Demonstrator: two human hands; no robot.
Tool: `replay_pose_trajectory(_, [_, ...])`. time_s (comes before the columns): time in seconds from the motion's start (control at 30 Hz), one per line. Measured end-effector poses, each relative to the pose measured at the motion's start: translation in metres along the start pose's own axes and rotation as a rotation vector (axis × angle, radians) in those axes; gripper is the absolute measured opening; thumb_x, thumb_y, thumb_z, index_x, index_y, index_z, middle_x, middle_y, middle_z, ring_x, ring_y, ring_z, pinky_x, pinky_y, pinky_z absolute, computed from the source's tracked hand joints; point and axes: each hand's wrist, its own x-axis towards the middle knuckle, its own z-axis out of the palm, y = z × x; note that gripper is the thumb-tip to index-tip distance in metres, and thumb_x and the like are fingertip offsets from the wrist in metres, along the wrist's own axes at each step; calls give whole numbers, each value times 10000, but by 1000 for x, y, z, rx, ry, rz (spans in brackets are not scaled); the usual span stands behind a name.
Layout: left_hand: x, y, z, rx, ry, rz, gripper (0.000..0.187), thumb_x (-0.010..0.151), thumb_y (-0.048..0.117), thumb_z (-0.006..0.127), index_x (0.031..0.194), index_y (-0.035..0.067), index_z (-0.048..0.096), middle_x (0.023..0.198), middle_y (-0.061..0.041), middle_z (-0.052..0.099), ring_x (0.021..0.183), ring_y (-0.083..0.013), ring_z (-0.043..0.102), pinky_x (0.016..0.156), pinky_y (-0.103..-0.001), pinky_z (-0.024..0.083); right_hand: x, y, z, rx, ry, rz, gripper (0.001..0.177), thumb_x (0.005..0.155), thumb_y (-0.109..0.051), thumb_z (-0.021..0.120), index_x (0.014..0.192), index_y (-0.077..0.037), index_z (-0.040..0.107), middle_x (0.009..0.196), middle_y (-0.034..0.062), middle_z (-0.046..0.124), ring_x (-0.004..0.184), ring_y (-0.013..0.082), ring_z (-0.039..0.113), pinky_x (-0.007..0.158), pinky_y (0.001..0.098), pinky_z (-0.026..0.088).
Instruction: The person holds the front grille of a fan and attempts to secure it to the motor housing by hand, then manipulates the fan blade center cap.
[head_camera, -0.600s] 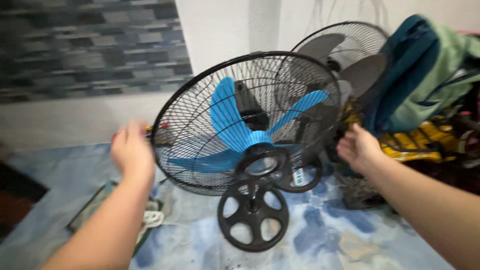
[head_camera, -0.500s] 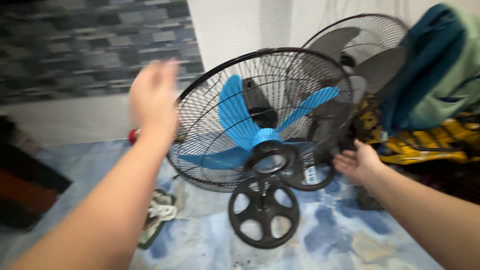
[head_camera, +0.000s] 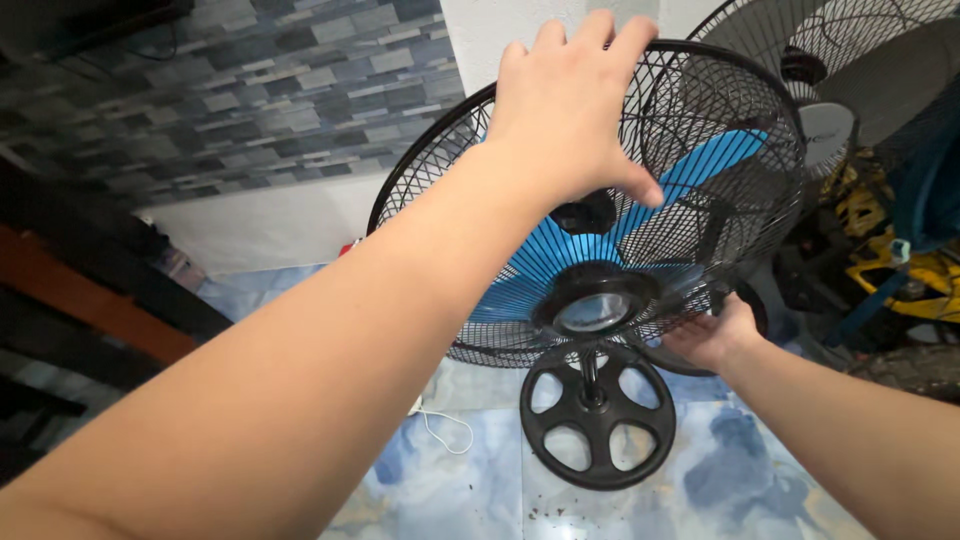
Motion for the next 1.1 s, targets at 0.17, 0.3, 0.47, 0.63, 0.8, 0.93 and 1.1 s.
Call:
replay_pose_trajectory(0.17, [3, -1, 3, -27, 19, 8, 1199, 327, 743, 951, 1310, 197, 533, 1153, -30, 630, 1076, -323, 617, 820, -529, 501, -18, 3, 11, 79, -54, 8, 626, 965, -547, 394, 1284, -45, 590, 1368, 145, 614, 1301, 320, 573, 1133, 524, 433])
replay_pose_trajectory(0.3, [-2, -4, 4, -44, 26, 2, 1164, 335, 729, 957, 1299, 223, 545, 1150, -9, 634, 1071, -313, 627, 814, -519, 506, -27, 3, 26, 208, -171, 12, 547, 938, -453, 351, 1227, -120, 674, 1310, 70, 721, 1259, 274, 648, 1096, 509, 485])
replay_pose_trajectory(0.47, [-3, -6, 2, -46, 29, -14, 1156, 320, 727, 957, 1290, 246, 553, 1126, 6, 643, 1049, -303, 639, 798, -519, 507, -16, -2, 23, 133, -20, -2, 478, 947, -418, 352, 1170, -147, 676, 1292, 58, 703, 1243, 264, 618, 1087, 546, 413])
replay_pose_trajectory(0.63, [-6, -4, 0, -44, 24, -32, 1153, 322, 710, 960, 1297, 247, 553, 1105, 3, 643, 1038, -304, 638, 792, -518, 503, 31, -12, 11, 211, -174, -59, 486, 947, -375, 349, 1132, -109, 710, 1266, 61, 736, 1158, 252, 671, 1037, 513, 476])
replay_pose_trajectory(0.8, [-2, 0, 3, -39, 52, -41, 1146, 317, 720, 953, 1290, 254, 568, 1129, 18, 646, 1044, -292, 645, 796, -515, 509, 25, -1, 16, 222, -248, -143, 474, 942, -383, 385, 1178, -127, 707, 1290, 67, 734, 1144, 276, 699, 1032, 506, 528])
replay_pose_trajectory(0.93, [-5, 2, 5, -29, 71, -40, 1157, 338, 736, 947, 1319, 255, 565, 1136, 17, 647, 1059, -287, 649, 823, -500, 517, -1, -1, 36, 196, -67, -132, 560, 944, -473, 349, 1231, -129, 685, 1324, 65, 713, 1225, 286, 665, 1075, 523, 497])
replay_pose_trajectory(1.1, [-3, 0, 8, -17, 74, -57, 1187, 324, 753, 941, 1330, 253, 560, 1148, 19, 648, 1040, -281, 655, 794, -498, 520, 2, -4, 38, 117, -72, -174, 591, 943, -446, 294, 1273, -130, 668, 1353, 69, 693, 1269, 293, 626, 1093, 554, 447])
